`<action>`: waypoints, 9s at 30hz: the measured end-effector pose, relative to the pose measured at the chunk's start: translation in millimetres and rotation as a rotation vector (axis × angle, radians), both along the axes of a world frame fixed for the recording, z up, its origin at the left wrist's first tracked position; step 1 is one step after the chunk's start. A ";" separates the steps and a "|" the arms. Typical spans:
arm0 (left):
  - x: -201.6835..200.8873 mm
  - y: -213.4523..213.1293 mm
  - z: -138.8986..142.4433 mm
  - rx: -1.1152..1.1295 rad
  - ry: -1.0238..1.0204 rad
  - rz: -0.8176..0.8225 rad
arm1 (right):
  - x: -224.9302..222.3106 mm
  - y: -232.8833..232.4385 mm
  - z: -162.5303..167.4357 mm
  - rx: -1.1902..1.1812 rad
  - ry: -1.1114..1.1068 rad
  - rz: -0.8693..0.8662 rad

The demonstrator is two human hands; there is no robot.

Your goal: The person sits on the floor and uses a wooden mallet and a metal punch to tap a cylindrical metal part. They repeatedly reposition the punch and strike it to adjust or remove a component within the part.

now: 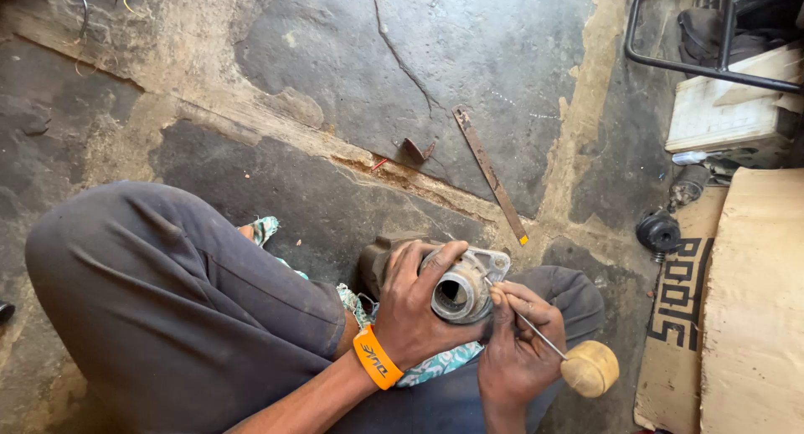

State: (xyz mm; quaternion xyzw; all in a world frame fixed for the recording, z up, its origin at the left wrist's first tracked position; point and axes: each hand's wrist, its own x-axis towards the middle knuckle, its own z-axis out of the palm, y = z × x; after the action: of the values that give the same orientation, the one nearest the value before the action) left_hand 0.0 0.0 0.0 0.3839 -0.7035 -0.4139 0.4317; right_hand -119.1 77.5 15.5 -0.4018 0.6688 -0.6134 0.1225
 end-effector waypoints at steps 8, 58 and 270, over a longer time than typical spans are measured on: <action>-2.1 1.6 1.4 0.008 -0.014 -0.003 | 4.2 -7.8 11.7 0.041 0.022 -0.047; 0.4 -1.0 1.1 -0.060 0.006 -0.060 | -78.4 -16.0 69.9 0.603 -0.179 0.478; 4.3 -1.6 8.3 -0.042 0.002 -0.056 | -17.4 13.4 27.7 0.168 0.065 0.100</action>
State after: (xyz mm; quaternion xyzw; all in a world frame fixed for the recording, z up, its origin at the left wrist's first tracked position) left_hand 4.3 -1.6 8.3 0.3543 -0.7221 -0.4114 0.4286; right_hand -136.5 90.9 43.2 -0.4425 0.7008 -0.5348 0.1644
